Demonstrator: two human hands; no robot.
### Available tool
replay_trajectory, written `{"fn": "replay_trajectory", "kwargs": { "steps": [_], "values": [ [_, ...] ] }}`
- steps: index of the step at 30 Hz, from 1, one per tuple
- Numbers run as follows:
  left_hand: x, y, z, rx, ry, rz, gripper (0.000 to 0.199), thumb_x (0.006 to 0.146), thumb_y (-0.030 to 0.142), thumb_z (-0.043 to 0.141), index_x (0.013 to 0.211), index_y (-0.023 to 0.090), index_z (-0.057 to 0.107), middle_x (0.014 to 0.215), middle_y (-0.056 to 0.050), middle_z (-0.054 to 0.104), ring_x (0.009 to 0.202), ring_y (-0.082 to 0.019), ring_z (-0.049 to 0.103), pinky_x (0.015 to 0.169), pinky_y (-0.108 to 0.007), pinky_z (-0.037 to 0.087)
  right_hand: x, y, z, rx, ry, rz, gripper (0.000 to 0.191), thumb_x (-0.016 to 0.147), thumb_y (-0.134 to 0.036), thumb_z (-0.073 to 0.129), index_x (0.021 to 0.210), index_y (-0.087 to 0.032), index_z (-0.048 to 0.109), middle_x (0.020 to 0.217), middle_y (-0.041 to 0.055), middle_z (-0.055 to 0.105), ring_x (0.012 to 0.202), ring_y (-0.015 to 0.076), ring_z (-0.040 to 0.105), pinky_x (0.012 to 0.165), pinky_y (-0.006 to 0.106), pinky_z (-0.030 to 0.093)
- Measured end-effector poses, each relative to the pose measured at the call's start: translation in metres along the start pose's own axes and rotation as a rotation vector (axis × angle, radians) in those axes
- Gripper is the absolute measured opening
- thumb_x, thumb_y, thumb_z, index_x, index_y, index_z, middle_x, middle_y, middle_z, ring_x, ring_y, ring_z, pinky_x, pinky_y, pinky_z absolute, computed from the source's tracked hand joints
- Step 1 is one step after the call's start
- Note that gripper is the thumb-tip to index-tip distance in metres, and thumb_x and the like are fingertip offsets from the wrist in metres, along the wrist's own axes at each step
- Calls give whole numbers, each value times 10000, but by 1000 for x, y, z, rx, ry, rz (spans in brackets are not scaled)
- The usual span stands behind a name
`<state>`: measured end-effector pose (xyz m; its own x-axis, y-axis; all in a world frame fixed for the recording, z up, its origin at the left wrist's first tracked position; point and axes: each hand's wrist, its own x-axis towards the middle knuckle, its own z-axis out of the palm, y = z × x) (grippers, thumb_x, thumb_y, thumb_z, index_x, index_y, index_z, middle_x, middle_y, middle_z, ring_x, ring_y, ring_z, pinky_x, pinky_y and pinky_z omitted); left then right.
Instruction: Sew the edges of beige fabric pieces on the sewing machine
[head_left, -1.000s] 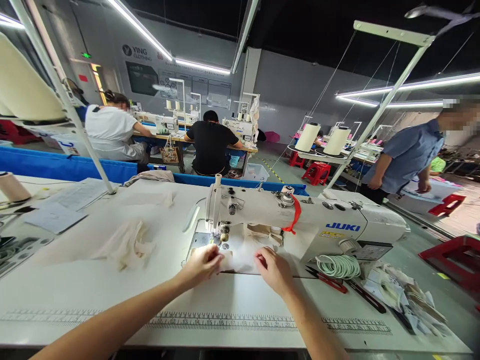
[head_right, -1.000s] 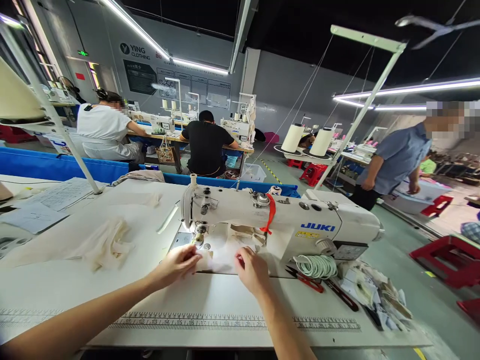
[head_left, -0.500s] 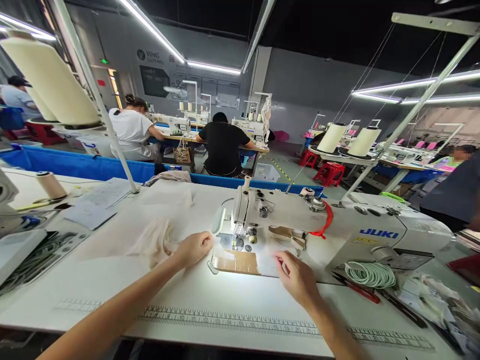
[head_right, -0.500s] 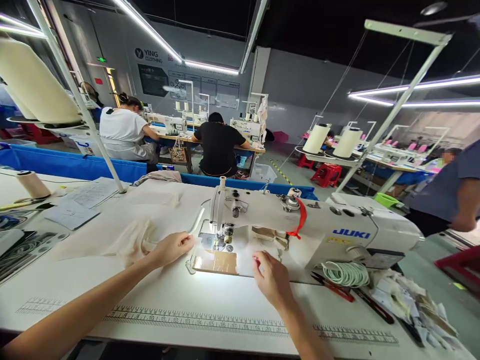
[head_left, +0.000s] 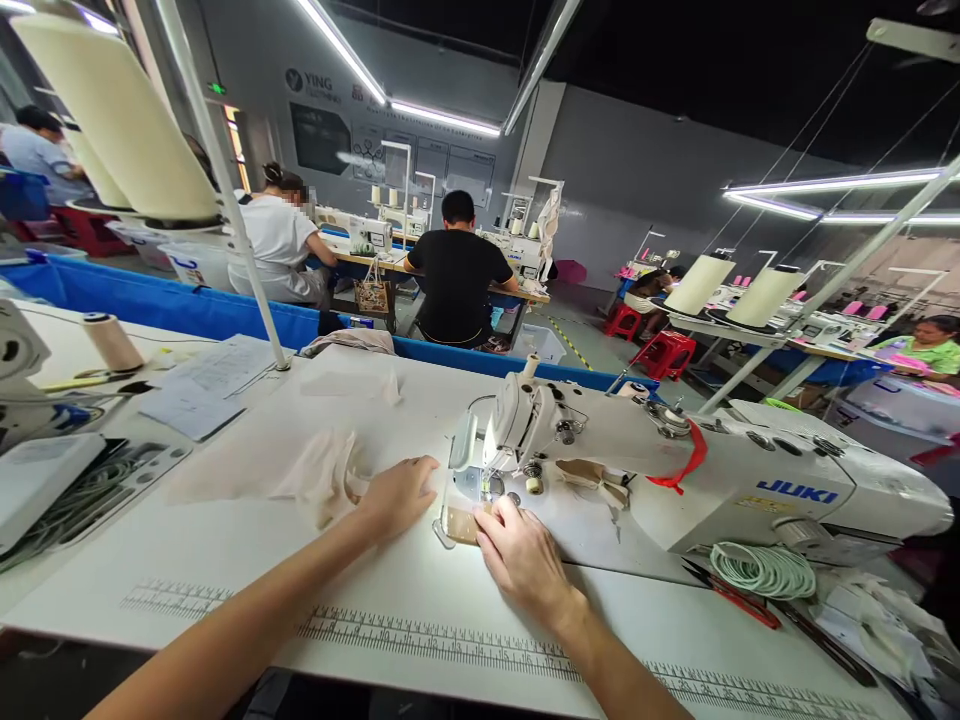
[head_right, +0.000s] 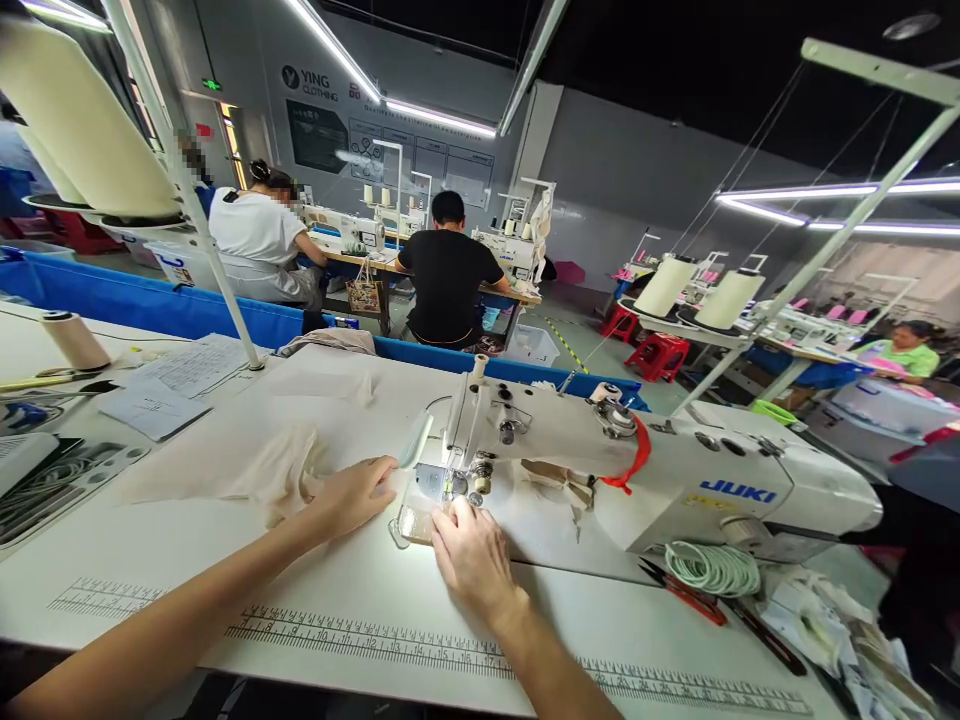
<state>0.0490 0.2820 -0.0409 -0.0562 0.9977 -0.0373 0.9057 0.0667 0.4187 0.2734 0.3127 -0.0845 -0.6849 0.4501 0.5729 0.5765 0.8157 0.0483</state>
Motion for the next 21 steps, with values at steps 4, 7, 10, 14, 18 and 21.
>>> {"fn": "replay_trajectory", "kwargs": {
  "steps": [4, 7, 10, 14, 18, 21],
  "values": [
    [-22, -19, -18, 142, 137, 143, 357, 950, 203, 455, 1275, 121, 579, 1188, -86, 642, 1137, -252, 550, 895, -412, 460, -2, -7, -7, -27, -2, 6, 224, 965, -249, 438, 1037, -193, 642, 861, 52, 531, 696, 134, 426, 650, 284, 343],
    [-38, -63, -36, 105, 341, 228, 343, 982, 234, 368, 1142, 143, 658, 1126, -82, 676, 1084, -238, 580, 893, -410, 486, -1, -11, -10, -37, 19, -15, 213, 966, -251, 452, 1027, -193, 647, 856, 51, 539, 689, 131, 468, 633, 288, 386],
    [-49, -115, -47, 79, 536, 198, 402, 998, 285, 320, 1172, 138, 652, 1173, -101, 675, 1117, -224, 580, 917, -384, 503, 1, -12, -10, -27, 71, -54, 189, 958, -255, 468, 1013, -185, 634, 831, 46, 532, 656, 124, 483, 582, 284, 415],
    [-46, -153, -44, 61, 433, 197, 556, 1027, 400, 227, 1364, 101, 553, 1427, -130, 533, 1332, -221, 459, 1115, -420, 391, 3, -13, -10, -11, 109, -87, 177, 960, -254, 451, 990, -190, 614, 816, 45, 525, 641, 116, 496, 552, 273, 439],
    [-30, -160, -34, 144, 228, 41, 612, 1030, 411, 110, 1545, 174, 339, 1571, -110, 358, 1435, -249, 326, 1180, -561, 190, 4, -13, -10, -26, 141, -96, 191, 969, -258, 424, 1032, -201, 596, 816, 45, 534, 619, 115, 511, 527, 275, 450],
    [-18, -163, -36, 150, 233, -17, 600, 1030, 399, 124, 1557, 187, 317, 1562, -118, 369, 1433, -255, 319, 1176, -571, 161, 4, -12, -7, -37, 151, -92, 183, 966, -247, 425, 1055, -212, 581, 799, 38, 530, 607, 119, 519, 519, 280, 463]
  ]
}}
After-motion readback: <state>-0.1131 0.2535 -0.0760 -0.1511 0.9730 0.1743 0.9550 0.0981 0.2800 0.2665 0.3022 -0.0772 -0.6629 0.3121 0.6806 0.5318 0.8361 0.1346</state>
